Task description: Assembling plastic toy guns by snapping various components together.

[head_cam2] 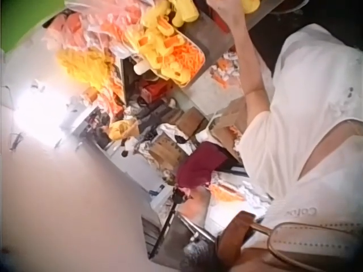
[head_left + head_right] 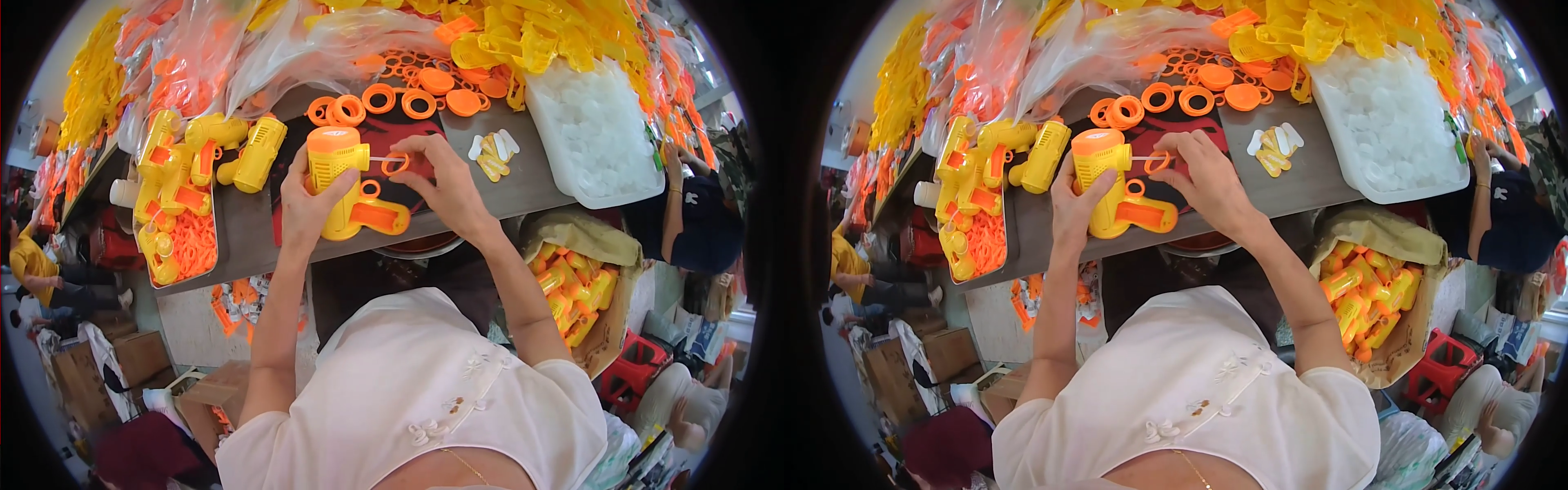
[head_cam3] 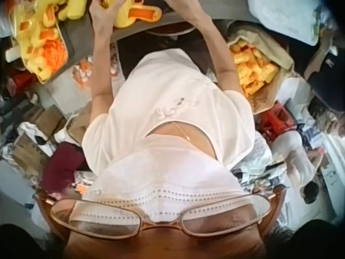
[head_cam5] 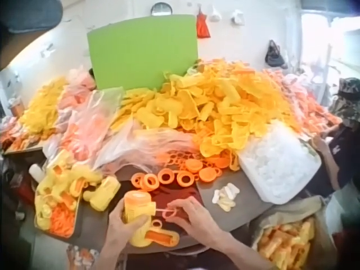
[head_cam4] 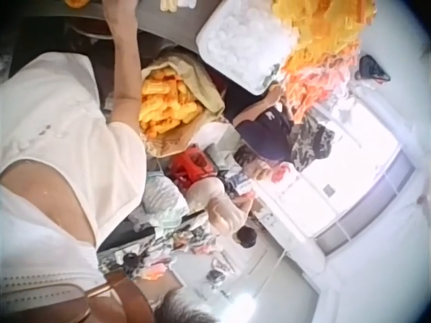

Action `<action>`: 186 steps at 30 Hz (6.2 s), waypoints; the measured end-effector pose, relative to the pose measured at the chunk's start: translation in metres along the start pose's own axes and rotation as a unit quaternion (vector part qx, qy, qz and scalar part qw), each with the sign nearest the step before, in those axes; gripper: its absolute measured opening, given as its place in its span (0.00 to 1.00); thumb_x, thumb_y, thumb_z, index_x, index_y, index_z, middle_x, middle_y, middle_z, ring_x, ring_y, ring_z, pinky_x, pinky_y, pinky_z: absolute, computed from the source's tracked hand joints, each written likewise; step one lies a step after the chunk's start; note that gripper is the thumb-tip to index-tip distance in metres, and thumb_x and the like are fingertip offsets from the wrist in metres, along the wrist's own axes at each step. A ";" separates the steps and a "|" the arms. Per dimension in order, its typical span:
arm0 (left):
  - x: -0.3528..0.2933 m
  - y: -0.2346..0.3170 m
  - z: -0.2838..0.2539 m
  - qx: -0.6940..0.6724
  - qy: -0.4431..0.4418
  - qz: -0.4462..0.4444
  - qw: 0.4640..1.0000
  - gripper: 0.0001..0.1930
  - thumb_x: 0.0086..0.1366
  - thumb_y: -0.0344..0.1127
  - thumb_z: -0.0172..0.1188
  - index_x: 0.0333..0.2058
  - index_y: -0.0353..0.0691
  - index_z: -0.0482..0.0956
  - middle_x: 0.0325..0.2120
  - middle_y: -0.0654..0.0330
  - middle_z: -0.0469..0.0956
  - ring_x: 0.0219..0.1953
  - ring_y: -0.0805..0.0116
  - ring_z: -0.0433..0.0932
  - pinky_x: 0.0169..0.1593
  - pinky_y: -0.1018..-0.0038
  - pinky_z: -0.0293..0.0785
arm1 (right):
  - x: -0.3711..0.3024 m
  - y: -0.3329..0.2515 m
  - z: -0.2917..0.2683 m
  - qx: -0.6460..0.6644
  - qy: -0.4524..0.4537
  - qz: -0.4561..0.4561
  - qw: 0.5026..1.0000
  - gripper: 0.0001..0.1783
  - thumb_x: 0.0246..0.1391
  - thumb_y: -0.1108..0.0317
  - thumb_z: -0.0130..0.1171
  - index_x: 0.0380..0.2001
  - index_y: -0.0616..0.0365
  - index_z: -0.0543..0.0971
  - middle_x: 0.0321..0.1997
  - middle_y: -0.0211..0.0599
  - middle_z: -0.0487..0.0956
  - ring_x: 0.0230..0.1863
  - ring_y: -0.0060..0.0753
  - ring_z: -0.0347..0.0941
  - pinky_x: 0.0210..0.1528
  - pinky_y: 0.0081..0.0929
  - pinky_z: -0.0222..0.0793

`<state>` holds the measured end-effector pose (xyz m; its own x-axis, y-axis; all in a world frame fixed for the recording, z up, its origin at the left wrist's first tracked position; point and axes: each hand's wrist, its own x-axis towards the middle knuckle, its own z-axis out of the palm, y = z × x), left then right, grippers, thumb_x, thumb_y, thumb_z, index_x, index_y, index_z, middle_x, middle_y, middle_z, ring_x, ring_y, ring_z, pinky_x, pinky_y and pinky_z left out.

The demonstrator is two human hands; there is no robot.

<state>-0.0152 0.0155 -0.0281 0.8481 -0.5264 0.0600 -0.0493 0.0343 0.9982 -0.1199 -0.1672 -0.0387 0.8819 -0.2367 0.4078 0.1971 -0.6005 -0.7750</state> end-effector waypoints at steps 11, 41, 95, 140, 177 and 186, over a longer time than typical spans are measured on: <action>0.016 -0.019 -0.001 -0.118 -0.100 0.010 0.988 0.35 0.57 0.26 0.64 0.62 0.36 0.58 0.55 0.56 0.68 0.55 0.70 0.70 0.56 0.74 0.68 | 0.015 0.007 0.031 0.424 -0.016 0.177 0.888 0.10 0.61 0.65 0.56 0.39 0.60 0.73 0.37 0.25 0.75 0.37 0.13 0.70 0.40 0.13 0.66; 0.030 -0.030 0.014 0.537 -0.159 0.240 0.793 0.44 0.48 0.54 0.69 0.60 0.41 0.64 0.49 0.53 0.70 0.53 0.55 0.67 0.62 0.57 0.54 | 0.062 0.061 -0.001 -0.075 0.072 0.090 0.990 0.08 0.56 0.71 0.57 0.38 0.59 0.80 0.37 0.33 0.80 0.41 0.27 0.73 0.43 0.28 0.68; 0.017 -0.069 -0.008 0.090 -0.030 0.017 0.995 0.13 0.64 0.33 0.61 0.46 0.35 0.77 0.33 0.67 0.77 0.32 0.84 0.72 0.33 0.85 0.68 | 0.030 0.025 0.055 -0.158 -0.016 -0.043 0.986 0.07 0.52 0.61 0.59 0.28 0.51 0.76 0.22 0.30 0.75 0.29 0.33 0.72 0.43 0.33 0.58; -0.009 -0.005 0.050 0.320 -0.198 0.203 0.904 0.08 0.55 0.30 0.65 0.30 0.33 0.76 0.36 0.58 0.77 0.38 0.64 0.75 0.42 0.70 0.70 | -0.018 -0.008 -0.032 -0.131 -0.011 -0.072 0.989 0.09 0.45 0.69 0.66 0.31 0.57 0.77 0.39 0.30 0.70 0.38 0.28 0.66 0.43 0.22 0.62; 0.013 -0.048 -0.005 0.362 0.002 0.251 0.898 0.13 0.50 0.35 0.70 0.36 0.43 0.82 0.36 0.67 0.77 0.41 0.67 0.72 0.45 0.70 0.62 | 0.031 0.049 0.015 -0.006 -0.036 0.144 0.989 0.14 0.41 0.57 0.70 0.25 0.56 0.83 0.59 0.44 0.65 0.62 0.47 0.54 0.64 0.40 0.53; 0.010 -0.062 -0.010 0.234 -0.010 0.164 0.958 0.12 0.51 0.33 0.70 0.36 0.41 0.82 0.39 0.63 0.76 0.45 0.65 0.71 0.50 0.69 0.66 | 0.033 0.031 0.012 -0.090 -0.064 -0.005 0.994 0.11 0.47 0.66 0.66 0.35 0.53 0.80 0.61 0.40 0.66 0.64 0.47 0.55 0.63 0.39 0.54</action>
<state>0.0020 0.0165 -0.0896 0.7366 -0.5690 0.3656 -0.5465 -0.1823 0.8174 -0.0801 -0.1846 -0.0547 0.9297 -0.1369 0.3418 0.1377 -0.7317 -0.6676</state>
